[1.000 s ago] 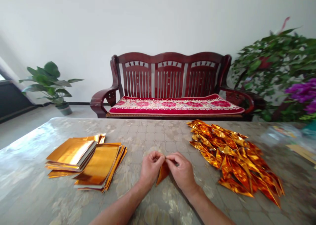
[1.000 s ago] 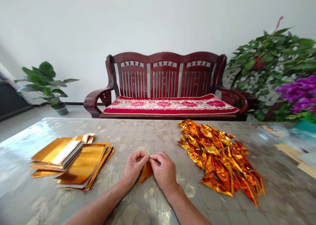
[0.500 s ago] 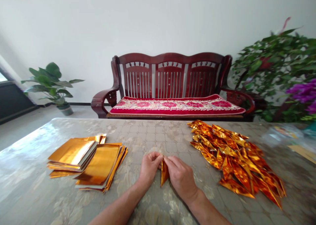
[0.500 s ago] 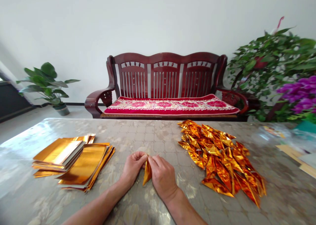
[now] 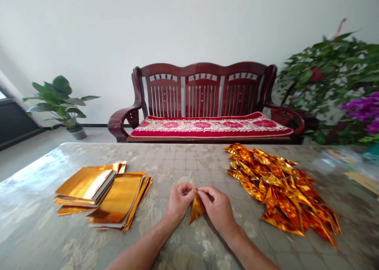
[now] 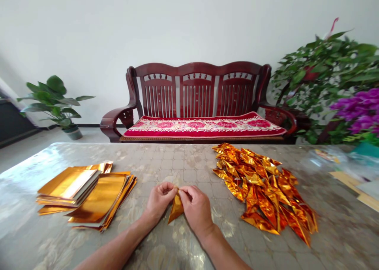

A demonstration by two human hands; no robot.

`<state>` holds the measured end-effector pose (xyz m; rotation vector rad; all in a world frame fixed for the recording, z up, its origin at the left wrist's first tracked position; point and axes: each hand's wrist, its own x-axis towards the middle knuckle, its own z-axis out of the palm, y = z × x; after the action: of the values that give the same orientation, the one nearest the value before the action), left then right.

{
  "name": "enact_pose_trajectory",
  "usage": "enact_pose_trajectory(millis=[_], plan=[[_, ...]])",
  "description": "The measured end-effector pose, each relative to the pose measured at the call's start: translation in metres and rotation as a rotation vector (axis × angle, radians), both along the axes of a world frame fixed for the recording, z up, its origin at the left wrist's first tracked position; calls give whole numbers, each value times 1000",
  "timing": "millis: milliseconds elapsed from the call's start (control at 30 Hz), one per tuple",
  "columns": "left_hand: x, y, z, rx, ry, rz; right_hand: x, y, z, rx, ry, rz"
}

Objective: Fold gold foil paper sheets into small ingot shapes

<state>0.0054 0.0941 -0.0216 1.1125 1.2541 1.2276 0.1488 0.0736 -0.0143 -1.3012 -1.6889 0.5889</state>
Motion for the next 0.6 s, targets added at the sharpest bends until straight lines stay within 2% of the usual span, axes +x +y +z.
enact_pose_trajectory(millis=[100, 167, 333, 600], plan=[[0, -1, -1, 34, 43, -27, 0, 6, -1, -156, 120, 10], [-1, -1, 1, 42, 58, -52, 0, 8, -1, -193, 143, 21], [-3, -2, 5, 68, 130, -99, 0, 8, 0, -184, 126, 4], [-3, -1, 2, 113, 252, -43, 0, 7, -1, -186, 64, 32]])
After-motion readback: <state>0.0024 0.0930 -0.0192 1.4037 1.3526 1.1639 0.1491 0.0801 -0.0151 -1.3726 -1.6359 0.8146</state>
